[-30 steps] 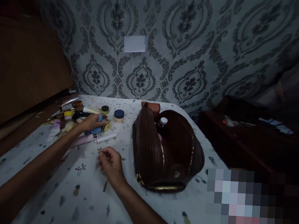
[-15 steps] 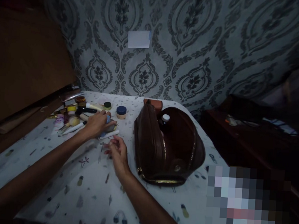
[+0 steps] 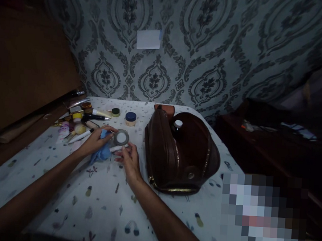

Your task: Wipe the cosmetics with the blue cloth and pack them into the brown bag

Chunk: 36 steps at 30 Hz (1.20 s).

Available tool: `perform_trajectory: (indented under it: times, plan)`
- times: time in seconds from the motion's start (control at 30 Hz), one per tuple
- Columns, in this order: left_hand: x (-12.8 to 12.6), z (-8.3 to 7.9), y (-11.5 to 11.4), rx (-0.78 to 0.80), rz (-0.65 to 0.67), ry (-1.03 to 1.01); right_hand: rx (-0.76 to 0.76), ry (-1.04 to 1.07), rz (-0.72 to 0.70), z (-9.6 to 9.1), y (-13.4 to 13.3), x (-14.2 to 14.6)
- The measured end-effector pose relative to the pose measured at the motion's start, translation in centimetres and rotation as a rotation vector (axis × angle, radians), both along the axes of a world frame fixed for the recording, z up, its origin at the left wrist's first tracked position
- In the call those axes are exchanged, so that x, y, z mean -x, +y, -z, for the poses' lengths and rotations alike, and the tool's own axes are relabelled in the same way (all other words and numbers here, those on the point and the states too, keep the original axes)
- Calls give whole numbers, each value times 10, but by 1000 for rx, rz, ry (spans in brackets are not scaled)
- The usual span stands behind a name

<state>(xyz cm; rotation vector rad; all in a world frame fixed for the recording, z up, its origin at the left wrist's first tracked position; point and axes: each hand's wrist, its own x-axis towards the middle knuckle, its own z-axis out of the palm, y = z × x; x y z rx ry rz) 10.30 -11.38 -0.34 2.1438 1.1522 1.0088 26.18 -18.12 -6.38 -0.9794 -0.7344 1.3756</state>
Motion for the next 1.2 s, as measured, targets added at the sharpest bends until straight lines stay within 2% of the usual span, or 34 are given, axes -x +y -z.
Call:
perform_trajectory:
  times: [0.1,0.23,0.3,0.43,0.57,0.67,0.73,0.83,0.97,1.07,1.2]
  plan:
    - [-7,8,-2,-7,23,-79,-54,-299,94,-1,3,-6]
    - [-10,16,-8,-33,70,-78,-305,-835,301,-8,15,-10]
    - [-9,20,-14,-57,19,-20,-367,-971,292,-10,23,-8]
    - [-6,26,-25,-30,-197,181,-337,-1122,208,-7,35,-2]
    - [-3,23,-28,-15,-179,286,-352,-1209,163,-6,37,0]
    - [-1,15,-27,-9,-145,341,-383,-1164,62,-7,39,-2]
    - [-1,9,-27,27,-146,386,-387,-1064,40,-6,43,-3]
    - [-2,4,-32,60,-144,474,-354,-828,171,-1,53,-6]
    - [-7,7,-39,-26,-27,675,-224,-503,395,5,60,-10]
    - [-10,9,-35,-83,4,824,-174,-290,449,-1,56,-8]
    - [-5,7,-17,-65,-145,883,-180,36,407,-21,40,-4]
